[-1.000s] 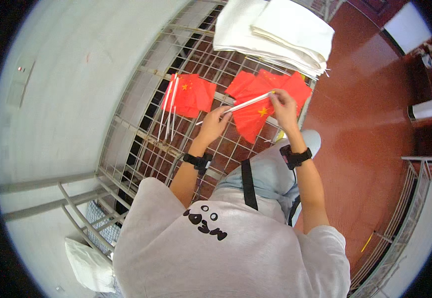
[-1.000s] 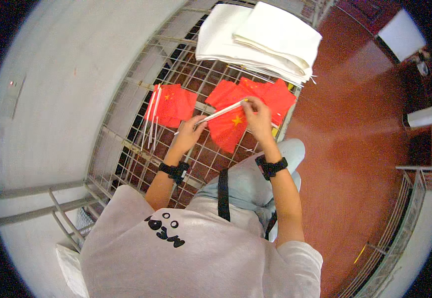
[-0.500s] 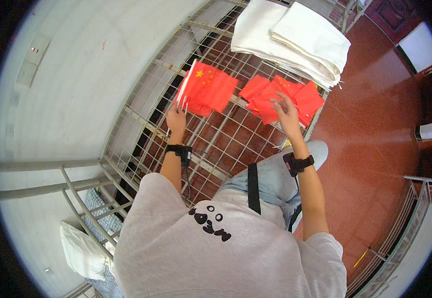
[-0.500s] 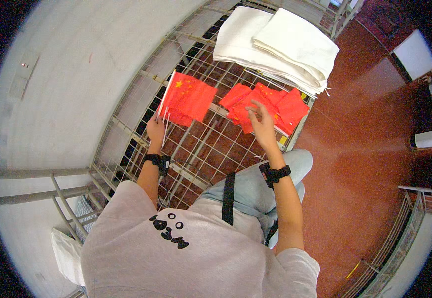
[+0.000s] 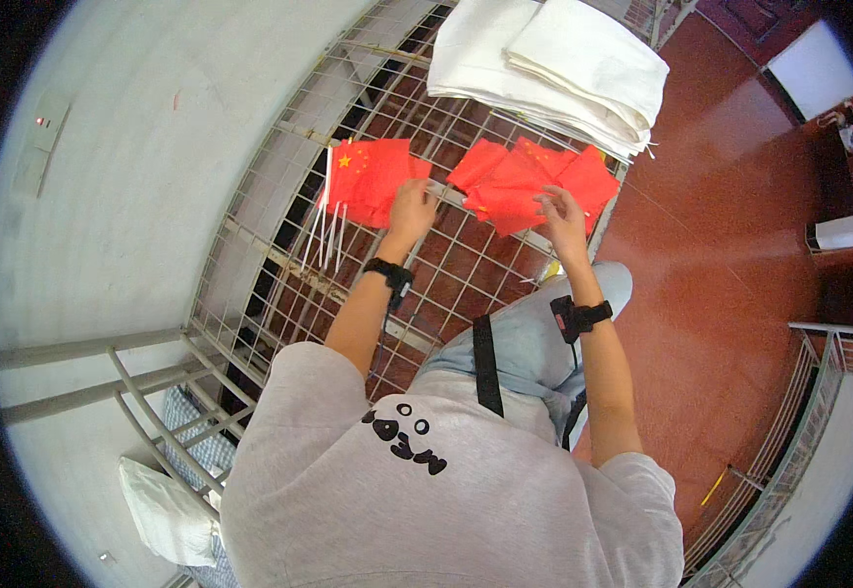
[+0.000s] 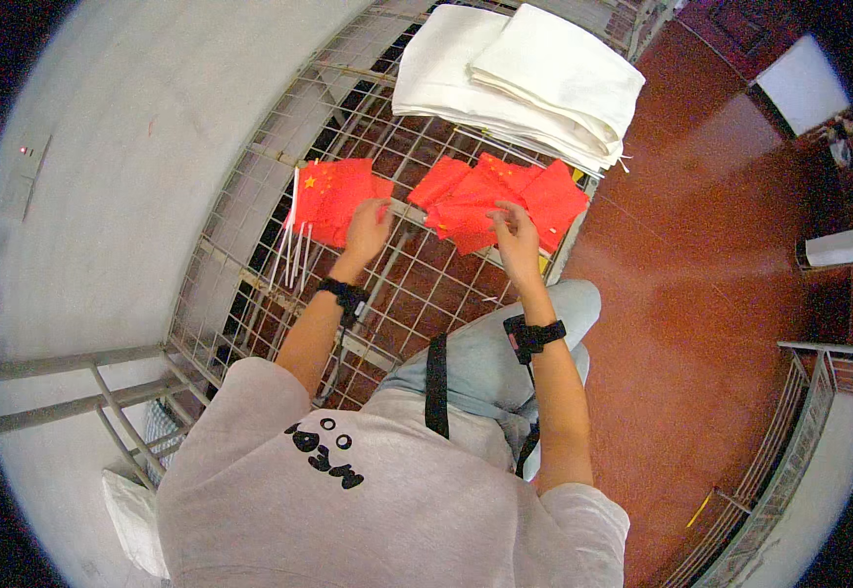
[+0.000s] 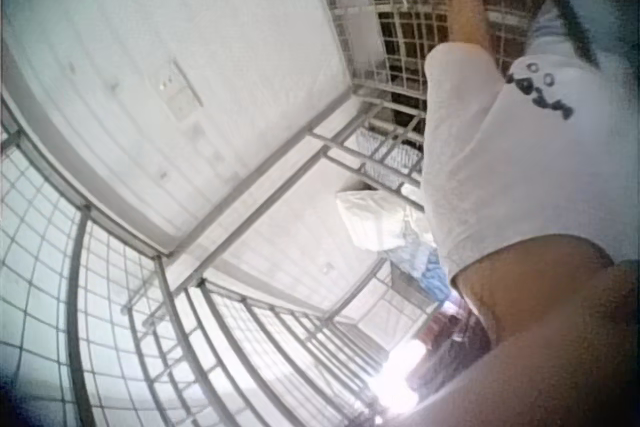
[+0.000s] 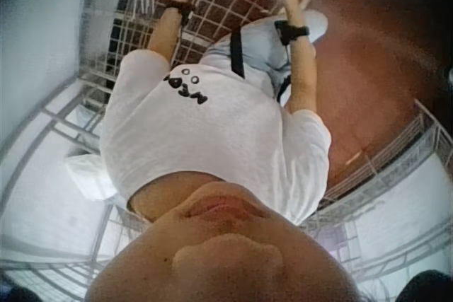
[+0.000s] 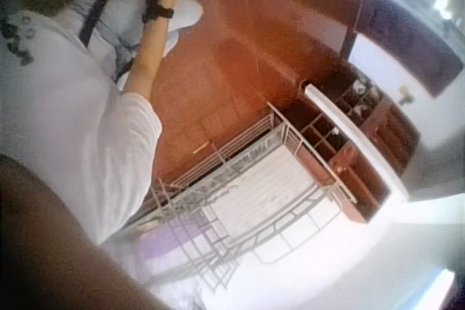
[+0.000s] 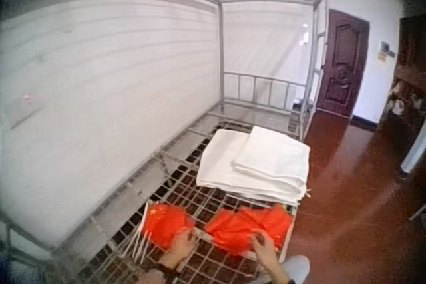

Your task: The person wipes a metal bed frame with a blue cloth, then washes and wrings the cloth in a sink. Afterward, the person assembles small red flags with yellow stars by inserting white sticks into the flags and arranging them on a metal rack.

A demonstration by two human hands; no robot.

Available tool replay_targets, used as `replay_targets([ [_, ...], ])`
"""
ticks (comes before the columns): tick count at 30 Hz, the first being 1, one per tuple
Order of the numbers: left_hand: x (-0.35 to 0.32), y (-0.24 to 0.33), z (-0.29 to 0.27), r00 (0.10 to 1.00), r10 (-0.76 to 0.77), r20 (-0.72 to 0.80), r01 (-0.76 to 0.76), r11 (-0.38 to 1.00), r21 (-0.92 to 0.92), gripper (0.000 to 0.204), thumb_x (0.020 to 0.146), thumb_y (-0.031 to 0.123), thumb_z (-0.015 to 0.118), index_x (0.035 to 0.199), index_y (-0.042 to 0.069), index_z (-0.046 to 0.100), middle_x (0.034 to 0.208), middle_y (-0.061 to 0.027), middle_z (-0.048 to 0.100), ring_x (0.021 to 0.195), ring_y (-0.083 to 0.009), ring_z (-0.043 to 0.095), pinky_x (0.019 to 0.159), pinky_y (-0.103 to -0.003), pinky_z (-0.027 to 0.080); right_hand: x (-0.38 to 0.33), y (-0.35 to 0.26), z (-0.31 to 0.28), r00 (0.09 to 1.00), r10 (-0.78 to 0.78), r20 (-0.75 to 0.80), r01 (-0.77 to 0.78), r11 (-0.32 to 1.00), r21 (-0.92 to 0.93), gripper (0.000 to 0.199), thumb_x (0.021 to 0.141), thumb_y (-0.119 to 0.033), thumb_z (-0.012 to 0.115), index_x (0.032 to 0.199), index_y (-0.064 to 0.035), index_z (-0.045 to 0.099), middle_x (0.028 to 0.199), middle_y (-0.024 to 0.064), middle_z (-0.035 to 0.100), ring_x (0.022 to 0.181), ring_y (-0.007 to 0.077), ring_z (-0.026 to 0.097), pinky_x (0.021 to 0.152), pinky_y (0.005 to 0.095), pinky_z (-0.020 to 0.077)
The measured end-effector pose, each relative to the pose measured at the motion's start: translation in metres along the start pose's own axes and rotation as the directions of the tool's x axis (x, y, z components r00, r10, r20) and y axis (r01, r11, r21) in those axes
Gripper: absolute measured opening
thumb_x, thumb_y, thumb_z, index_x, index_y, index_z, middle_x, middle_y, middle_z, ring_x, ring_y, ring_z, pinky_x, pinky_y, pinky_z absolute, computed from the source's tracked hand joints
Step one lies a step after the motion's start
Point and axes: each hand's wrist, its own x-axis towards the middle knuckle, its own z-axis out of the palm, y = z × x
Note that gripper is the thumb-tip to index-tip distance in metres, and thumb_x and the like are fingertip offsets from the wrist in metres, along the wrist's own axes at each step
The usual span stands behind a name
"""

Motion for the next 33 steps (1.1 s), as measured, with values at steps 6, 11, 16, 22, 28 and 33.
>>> replay_targets([
  [6, 0.008, 0.072, 0.067, 0.985, 0.052, 0.163, -0.078, 0.984, 0.162, 0.040, 0.080, 0.018, 0.063, 0.117, 0.008, 0.053, 0.124, -0.0130, 0.047, 0.113, -0.0330, 0.041, 0.093, -0.042, 0.040, -0.005, 0.028, -0.011, 0.994, 0.108, 0.008, -0.105, 0.985, -0.140, 0.023, 0.088, -0.009, 0.053, 0.107, 0.0043, 0.054, 0.095, 0.0108, 0.063, 0.082, 0.0164, 0.061, 0.074, 0.0275, 0.0486],
  [11, 0.006, 0.077, 0.082, 0.986, -0.017, 0.167, -0.012, 0.985, 0.173, 0.019, 0.079, 0.019, 0.065, 0.095, 0.009, 0.065, 0.122, -0.0091, 0.050, 0.112, -0.0319, 0.041, 0.094, -0.045, 0.036, -0.011, 0.037, -0.016, 0.987, 0.153, 0.040, -0.141, 0.967, -0.210, 0.021, 0.086, -0.011, 0.057, 0.101, 0.0038, 0.058, 0.090, 0.0119, 0.065, 0.083, 0.0157, 0.062, 0.074, 0.0274, 0.0479],
  [16, 0.001, 0.096, 0.052, 0.983, 0.162, -0.081, -0.158, 0.986, 0.058, 0.018, 0.078, 0.022, 0.066, 0.083, 0.005, 0.067, 0.113, -0.0083, 0.057, 0.107, -0.0305, 0.044, 0.093, -0.045, 0.035, -0.012, 0.045, -0.019, 0.995, 0.081, -0.056, -0.096, 0.935, -0.340, 0.035, 0.084, -0.016, 0.061, 0.112, 0.0026, 0.053, 0.101, 0.0158, 0.063, 0.092, 0.0221, 0.061, 0.080, 0.0311, 0.0475],
  [22, 0.001, 0.104, 0.011, 0.928, -0.143, 0.343, 0.360, 0.575, -0.735, 0.026, 0.093, 0.025, 0.051, 0.096, 0.000, 0.059, 0.100, -0.0027, 0.061, 0.084, -0.0100, 0.057, 0.074, -0.023, 0.045, -0.003, 0.029, 0.001, 0.984, 0.165, -0.064, -0.164, 0.986, 0.024, 0.058, 0.083, -0.027, 0.065, 0.127, 0.0013, 0.041, 0.112, 0.0202, 0.057, 0.099, 0.0226, 0.059, 0.081, 0.0305, 0.0461],
  [28, 0.008, 0.109, 0.003, 0.810, -0.204, 0.550, 0.575, 0.098, -0.812, 0.039, 0.095, 0.030, 0.045, 0.120, 0.001, 0.049, 0.116, -0.0097, 0.056, 0.105, -0.0173, 0.056, 0.092, -0.030, 0.043, -0.004, 0.006, 0.010, 0.984, 0.170, 0.055, -0.173, 0.982, 0.070, 0.046, 0.084, -0.026, 0.065, 0.117, 0.0006, 0.049, 0.101, 0.0108, 0.061, 0.087, 0.0130, 0.059, 0.072, 0.0251, 0.0464],
  [33, 0.010, 0.106, 0.004, 0.770, -0.032, 0.637, 0.529, -0.525, -0.667, 0.065, 0.093, 0.052, 0.031, 0.131, -0.001, 0.037, 0.134, -0.0160, 0.042, 0.122, -0.0296, 0.043, 0.102, -0.044, 0.035, 0.003, 0.001, 0.004, 0.990, 0.134, 0.032, -0.136, 0.986, 0.096, 0.021, 0.087, -0.020, 0.062, 0.089, -0.0013, 0.053, 0.075, -0.0011, 0.055, 0.065, 0.0068, 0.049, 0.060, 0.0231, 0.0416],
])
